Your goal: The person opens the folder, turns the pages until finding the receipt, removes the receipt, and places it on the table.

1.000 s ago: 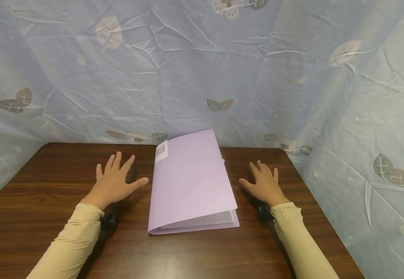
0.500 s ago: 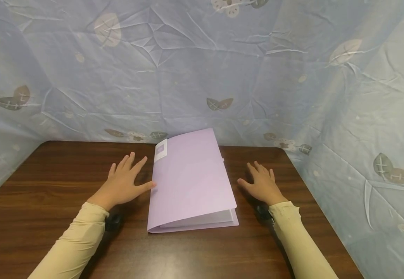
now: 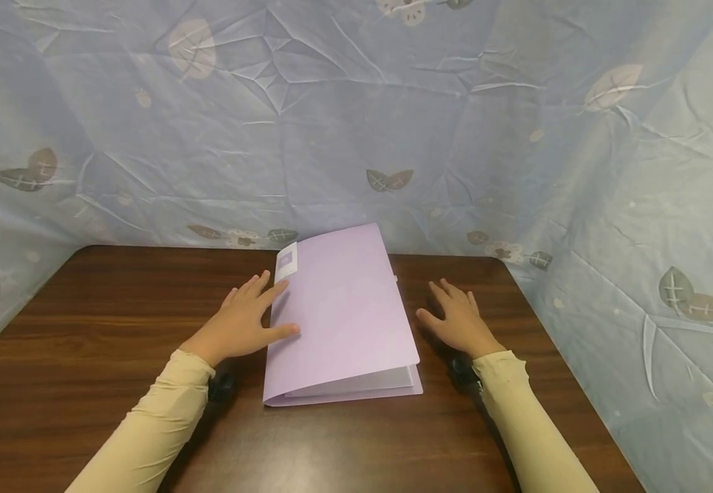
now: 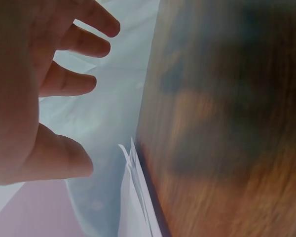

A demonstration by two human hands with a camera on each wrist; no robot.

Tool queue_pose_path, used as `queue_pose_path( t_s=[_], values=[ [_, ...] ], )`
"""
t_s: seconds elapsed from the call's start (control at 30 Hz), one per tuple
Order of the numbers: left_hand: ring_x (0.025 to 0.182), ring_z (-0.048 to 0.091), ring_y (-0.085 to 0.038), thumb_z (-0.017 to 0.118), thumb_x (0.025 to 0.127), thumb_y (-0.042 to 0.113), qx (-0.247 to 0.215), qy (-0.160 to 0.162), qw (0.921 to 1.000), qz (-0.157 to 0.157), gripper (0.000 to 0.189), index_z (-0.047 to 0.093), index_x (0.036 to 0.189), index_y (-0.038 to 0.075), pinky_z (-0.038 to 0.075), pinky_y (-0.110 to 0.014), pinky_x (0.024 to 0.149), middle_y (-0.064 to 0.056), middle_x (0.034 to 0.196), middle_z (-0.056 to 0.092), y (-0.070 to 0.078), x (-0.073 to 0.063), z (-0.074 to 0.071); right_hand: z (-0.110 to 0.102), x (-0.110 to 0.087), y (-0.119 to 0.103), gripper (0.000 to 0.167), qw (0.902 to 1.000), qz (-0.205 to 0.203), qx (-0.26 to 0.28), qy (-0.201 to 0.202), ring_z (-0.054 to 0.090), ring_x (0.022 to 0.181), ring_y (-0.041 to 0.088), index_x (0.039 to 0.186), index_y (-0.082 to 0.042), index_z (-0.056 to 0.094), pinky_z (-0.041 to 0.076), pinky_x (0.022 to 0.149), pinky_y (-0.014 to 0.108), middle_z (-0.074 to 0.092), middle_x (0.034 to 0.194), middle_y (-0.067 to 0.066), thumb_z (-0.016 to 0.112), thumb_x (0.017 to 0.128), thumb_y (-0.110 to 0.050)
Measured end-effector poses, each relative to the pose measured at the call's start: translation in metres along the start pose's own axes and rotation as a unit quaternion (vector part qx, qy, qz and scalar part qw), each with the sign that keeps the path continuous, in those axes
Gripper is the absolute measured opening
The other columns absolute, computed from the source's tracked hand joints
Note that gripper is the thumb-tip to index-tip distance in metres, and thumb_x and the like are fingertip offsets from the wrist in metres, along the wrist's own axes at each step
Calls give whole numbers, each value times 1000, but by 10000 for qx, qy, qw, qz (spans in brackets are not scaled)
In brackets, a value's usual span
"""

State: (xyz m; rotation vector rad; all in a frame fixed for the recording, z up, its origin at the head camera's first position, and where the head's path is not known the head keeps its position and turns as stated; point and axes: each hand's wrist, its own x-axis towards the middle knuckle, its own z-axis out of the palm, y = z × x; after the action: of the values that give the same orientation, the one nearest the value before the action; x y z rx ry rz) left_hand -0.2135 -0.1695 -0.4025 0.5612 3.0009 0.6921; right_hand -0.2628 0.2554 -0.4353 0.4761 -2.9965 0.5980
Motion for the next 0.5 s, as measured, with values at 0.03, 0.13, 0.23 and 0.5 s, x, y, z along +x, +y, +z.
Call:
queue_pose_path(
  t_s=[0.03,0.13,0.23,0.5],
  values=[
    [155,14,-49,64,90,69,6,-14,10000,37,96,35,162,12,10,-71,120,-29,168,17,1,2,2,0,1,0,79,10000,-28,14,16,25,152,46,159,-1,35,5,121,69,30,164,28,59,102,-49],
    [154,18,-50,65,90,68,14,-12,9998,205,94,39,160,11,13,-72,119,-30,167,21,5,4,6,0,2,-2,78,9999,-106,49,69,26,152,46,158,0,37,6,121,70,32,163,28,60,102,-49],
    [151,24,-52,66,90,66,23,9,9992,406,91,43,158,10,18,-72,118,-31,164,26,10,6,9,-1,2,-5,75,9997,-206,74,120,28,151,47,158,1,37,8,120,71,33,162,29,60,103,-45],
    [151,28,-50,67,92,61,-109,-271,9985,458,85,44,158,11,26,-62,120,-29,164,29,19,7,13,-3,4,-14,62,9980,-496,325,224,30,151,46,157,1,39,11,121,69,35,161,28,54,107,-33]
  ],
)
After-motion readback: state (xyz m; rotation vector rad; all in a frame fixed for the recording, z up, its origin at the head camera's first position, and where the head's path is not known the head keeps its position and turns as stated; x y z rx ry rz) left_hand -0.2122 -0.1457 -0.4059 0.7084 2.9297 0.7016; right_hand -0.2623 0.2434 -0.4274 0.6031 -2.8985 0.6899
